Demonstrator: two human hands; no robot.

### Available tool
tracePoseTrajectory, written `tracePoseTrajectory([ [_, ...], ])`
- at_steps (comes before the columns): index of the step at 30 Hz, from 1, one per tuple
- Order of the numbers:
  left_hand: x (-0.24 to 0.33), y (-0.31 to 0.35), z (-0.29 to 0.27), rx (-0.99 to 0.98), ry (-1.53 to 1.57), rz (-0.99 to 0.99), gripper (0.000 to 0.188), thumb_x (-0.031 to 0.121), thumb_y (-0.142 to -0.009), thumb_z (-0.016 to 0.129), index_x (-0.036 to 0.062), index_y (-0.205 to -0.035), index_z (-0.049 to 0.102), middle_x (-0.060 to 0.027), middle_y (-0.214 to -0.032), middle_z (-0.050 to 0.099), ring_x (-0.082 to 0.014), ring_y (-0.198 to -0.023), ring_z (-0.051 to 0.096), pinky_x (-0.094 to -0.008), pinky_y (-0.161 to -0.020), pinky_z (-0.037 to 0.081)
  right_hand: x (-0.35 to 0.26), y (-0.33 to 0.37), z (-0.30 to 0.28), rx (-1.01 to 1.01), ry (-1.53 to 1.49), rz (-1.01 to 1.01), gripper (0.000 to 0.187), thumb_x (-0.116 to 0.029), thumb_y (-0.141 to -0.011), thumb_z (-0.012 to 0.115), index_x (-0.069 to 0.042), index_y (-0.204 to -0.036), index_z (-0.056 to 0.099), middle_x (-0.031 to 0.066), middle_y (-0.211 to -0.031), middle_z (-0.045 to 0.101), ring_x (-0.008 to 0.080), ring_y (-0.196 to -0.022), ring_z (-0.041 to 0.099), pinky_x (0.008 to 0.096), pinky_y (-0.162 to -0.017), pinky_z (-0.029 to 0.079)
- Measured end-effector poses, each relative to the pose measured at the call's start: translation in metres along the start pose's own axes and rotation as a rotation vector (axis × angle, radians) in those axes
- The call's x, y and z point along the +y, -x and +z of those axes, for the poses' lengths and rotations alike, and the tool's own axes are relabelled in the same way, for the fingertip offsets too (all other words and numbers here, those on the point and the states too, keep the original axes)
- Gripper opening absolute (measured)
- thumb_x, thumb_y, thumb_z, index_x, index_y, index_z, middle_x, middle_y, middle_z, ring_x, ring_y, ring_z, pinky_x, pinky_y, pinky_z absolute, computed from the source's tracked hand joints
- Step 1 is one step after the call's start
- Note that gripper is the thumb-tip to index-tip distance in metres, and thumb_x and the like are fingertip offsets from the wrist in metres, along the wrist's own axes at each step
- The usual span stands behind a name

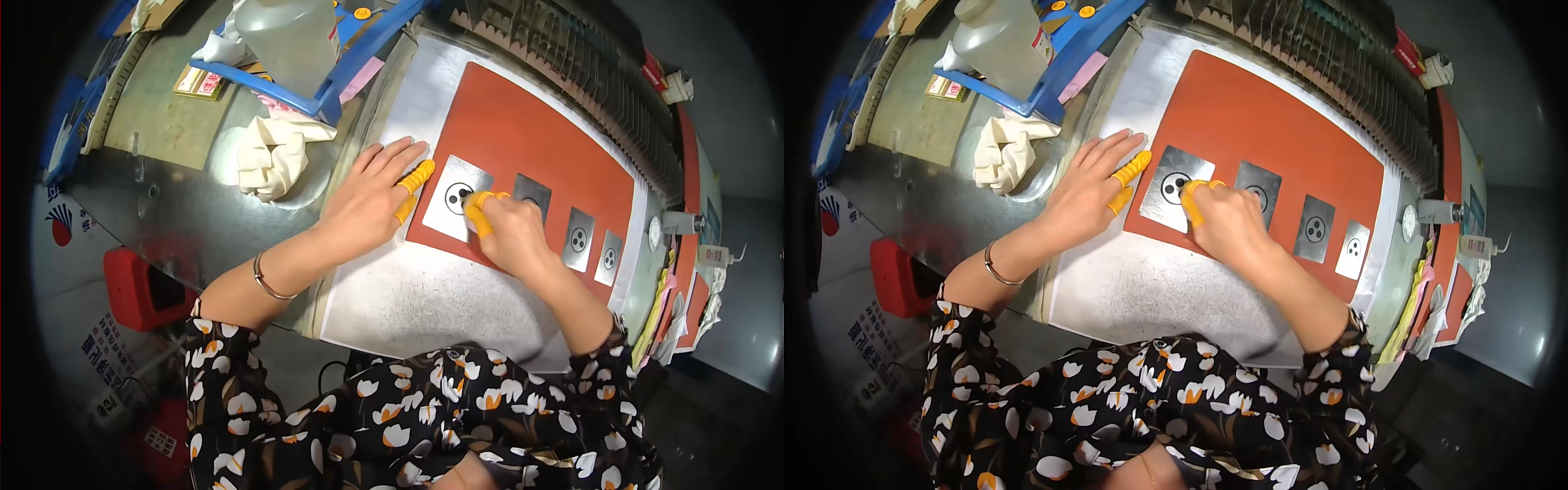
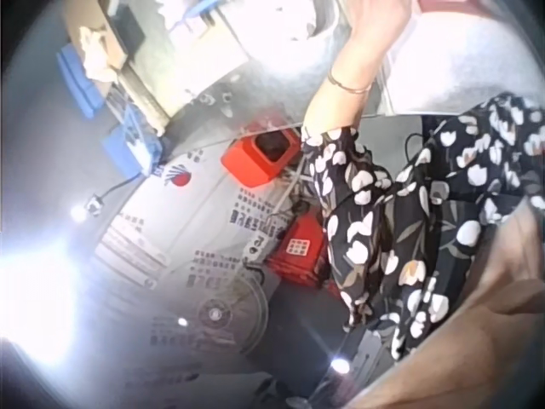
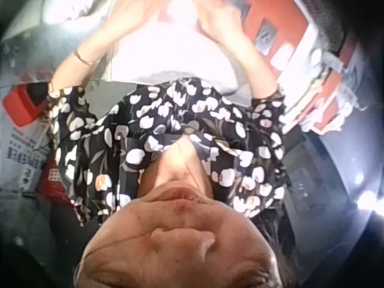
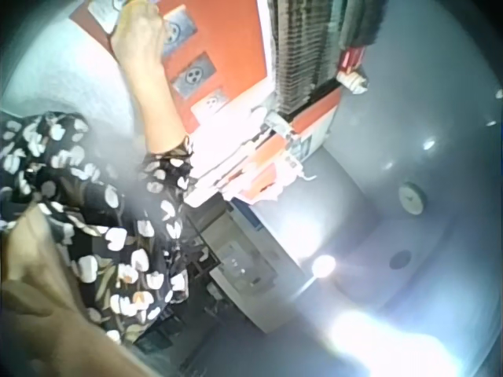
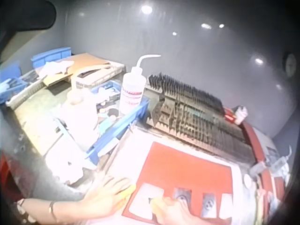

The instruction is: The person cleans four small rectangular metal plates with circular cutouts using a white cloth and a liquid from a squeeze bottle. They wipe each plate individually, then wipe the surrounding red mat and metal work surface, repeating the process multiple times.

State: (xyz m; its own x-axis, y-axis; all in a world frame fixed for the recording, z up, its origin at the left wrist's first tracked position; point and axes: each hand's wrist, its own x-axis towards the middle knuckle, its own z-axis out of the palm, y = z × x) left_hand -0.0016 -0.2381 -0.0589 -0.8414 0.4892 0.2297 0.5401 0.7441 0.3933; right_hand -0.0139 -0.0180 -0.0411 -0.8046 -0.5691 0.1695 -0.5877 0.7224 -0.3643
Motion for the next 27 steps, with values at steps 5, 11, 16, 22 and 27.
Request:
tracePoseTrajectory([
  [5, 0.001, -0.005, 0.001, 0.022, 0.007, 0.021, 0.044, 0.007, -0.076, 0.059, 0.0032, -0.120, 0.054, -0.0098, -0.137, 0.038, -0.0294, -0.128, 0.033, -0.0459, -0.105, 0.026, -0.010, -0.032, 0.007, 0.001, 0.019, -0.082, 0.010, -0.003, -0.070, 0.060, -0.002, -0.079, 0.060, 0.0179, -0.068, 0.060, 0.0352, -0.060, 0.060, 0.0438, -0.054, 0.047],
  [11, 0.002, -0.002, -0.005, -0.015, -0.050, 0.008, 0.046, 0.004, -0.073, 0.058, -0.0005, -0.119, 0.054, -0.0131, -0.135, 0.039, -0.0287, -0.129, 0.032, -0.0439, -0.106, 0.024, 0.024, -0.017, -0.003, -0.028, -0.041, 0.032, 0.014, -0.006, -0.070, 0.063, -0.003, -0.084, 0.061, 0.0161, -0.068, 0.060, 0.0342, -0.062, 0.060, 0.0440, -0.056, 0.048],
  [16, -0.002, -0.004, -0.001, 0.022, 0.039, 0.029, 0.046, 0.005, -0.073, 0.058, -0.0005, -0.119, 0.054, -0.0133, -0.136, 0.039, -0.0295, -0.129, 0.031, -0.0445, -0.106, 0.024, 0.014, -0.049, 0.006, 0.023, 0.058, -0.062, 0.011, -0.009, -0.070, 0.064, -0.005, -0.081, 0.062, 0.0145, -0.067, 0.060, 0.0322, -0.060, 0.060, 0.0416, -0.054, 0.048],
  [22, 0.001, -0.004, -0.002, -0.015, 0.013, 0.022, 0.049, 0.004, -0.070, 0.057, -0.0012, -0.119, 0.053, -0.0146, -0.137, 0.037, -0.0297, -0.130, 0.029, -0.0445, -0.107, 0.023, 0.030, -0.036, -0.002, 0.033, 0.037, -0.046, 0.011, -0.011, -0.074, 0.063, -0.005, -0.083, 0.064, 0.0160, -0.071, 0.062, 0.0318, -0.058, 0.060, 0.0406, -0.053, 0.048],
  [27, -0.002, -0.002, -0.007, -0.051, -0.020, 0.034, 0.045, 0.008, -0.072, 0.059, -0.0025, -0.116, 0.055, -0.0150, -0.137, 0.037, -0.0300, -0.130, 0.029, -0.0445, -0.106, 0.023, 0.027, -0.045, -0.006, -0.032, 0.015, -0.037, 0.010, -0.010, -0.074, 0.062, -0.005, -0.083, 0.063, 0.0173, -0.070, 0.061, 0.0326, -0.059, 0.060, 0.0411, -0.054, 0.048],
])
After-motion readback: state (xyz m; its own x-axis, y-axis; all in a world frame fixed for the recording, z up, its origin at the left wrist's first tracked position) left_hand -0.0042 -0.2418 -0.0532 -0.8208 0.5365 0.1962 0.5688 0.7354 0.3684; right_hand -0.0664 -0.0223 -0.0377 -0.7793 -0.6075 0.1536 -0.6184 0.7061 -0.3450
